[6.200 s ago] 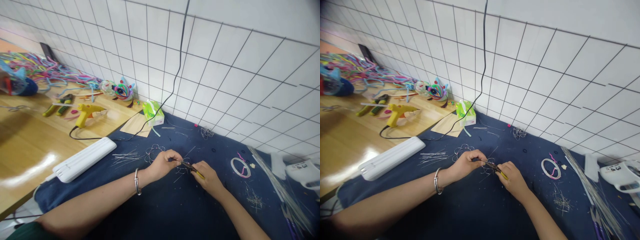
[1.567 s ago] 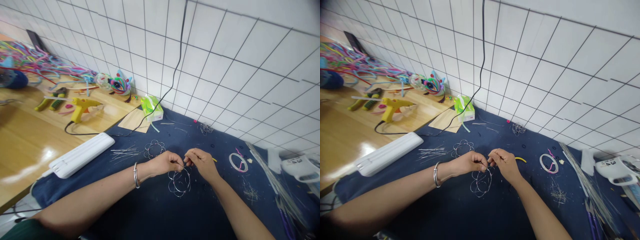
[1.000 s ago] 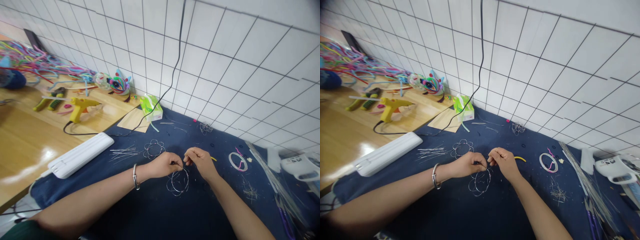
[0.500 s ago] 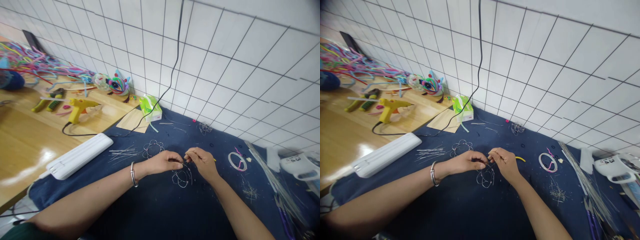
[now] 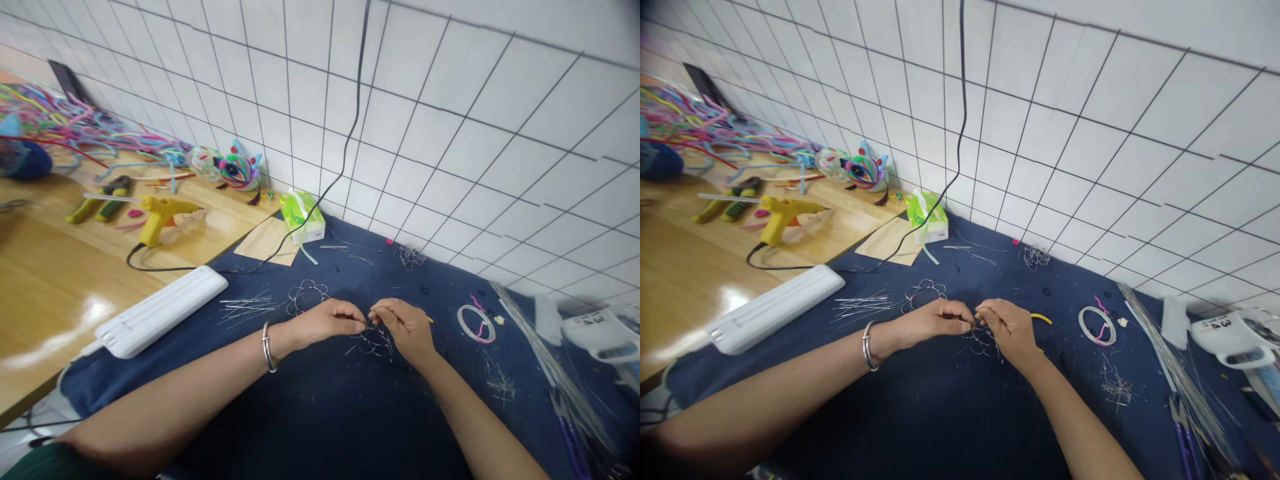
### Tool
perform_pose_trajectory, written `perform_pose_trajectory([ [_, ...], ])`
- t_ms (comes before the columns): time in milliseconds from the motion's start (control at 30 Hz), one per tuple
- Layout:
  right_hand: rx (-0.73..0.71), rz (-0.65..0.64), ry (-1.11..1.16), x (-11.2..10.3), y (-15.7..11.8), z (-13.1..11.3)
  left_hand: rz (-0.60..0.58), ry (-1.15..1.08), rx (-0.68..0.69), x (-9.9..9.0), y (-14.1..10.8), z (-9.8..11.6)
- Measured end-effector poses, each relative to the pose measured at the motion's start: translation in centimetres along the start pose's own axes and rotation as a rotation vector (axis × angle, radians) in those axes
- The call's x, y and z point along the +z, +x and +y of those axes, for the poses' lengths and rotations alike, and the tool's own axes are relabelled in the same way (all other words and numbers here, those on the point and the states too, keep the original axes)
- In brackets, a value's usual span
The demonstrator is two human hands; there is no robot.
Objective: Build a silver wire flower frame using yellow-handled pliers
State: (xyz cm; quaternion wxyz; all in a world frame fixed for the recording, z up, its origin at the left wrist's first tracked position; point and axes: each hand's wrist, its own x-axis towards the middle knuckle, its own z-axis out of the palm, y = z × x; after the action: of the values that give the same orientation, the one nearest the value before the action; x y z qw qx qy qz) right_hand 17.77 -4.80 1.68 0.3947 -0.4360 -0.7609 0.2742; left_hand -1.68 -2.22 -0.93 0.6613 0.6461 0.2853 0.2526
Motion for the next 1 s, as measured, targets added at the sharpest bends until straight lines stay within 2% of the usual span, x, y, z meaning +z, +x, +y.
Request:
perform_pose_trajectory([
  [200,0.013,0.001,0.017,0.2,-0.2,0.3,-0.01,0.034,-0.007,0.0,0.1,-0.3],
  [333,0.017,-0.017,0.015,0.4,-0.3,0.3,-0.011,0.159,0.009,0.1,0.0,-0.2],
  [567,0.032,-0.033,-0.083,0.8,-0.4,0.2,0.055,0.441,0.177,0.2,0.1,0.0],
  [733,0.073,0.006,-0.118,1.1,-0.2,0.3,0.1,0.629,0.244,0.1,0.2,-0.4],
  [867,0.108,0.034,-0.102,1.2,-0.2,0.3,0.096,0.677,0.265,0.1,0.2,-0.5],
  [1000,0.164,0.081,-0.028,1.4,-0.3,0.7,0.148,0.72,0.256,0.2,0.1,-0.4],
])
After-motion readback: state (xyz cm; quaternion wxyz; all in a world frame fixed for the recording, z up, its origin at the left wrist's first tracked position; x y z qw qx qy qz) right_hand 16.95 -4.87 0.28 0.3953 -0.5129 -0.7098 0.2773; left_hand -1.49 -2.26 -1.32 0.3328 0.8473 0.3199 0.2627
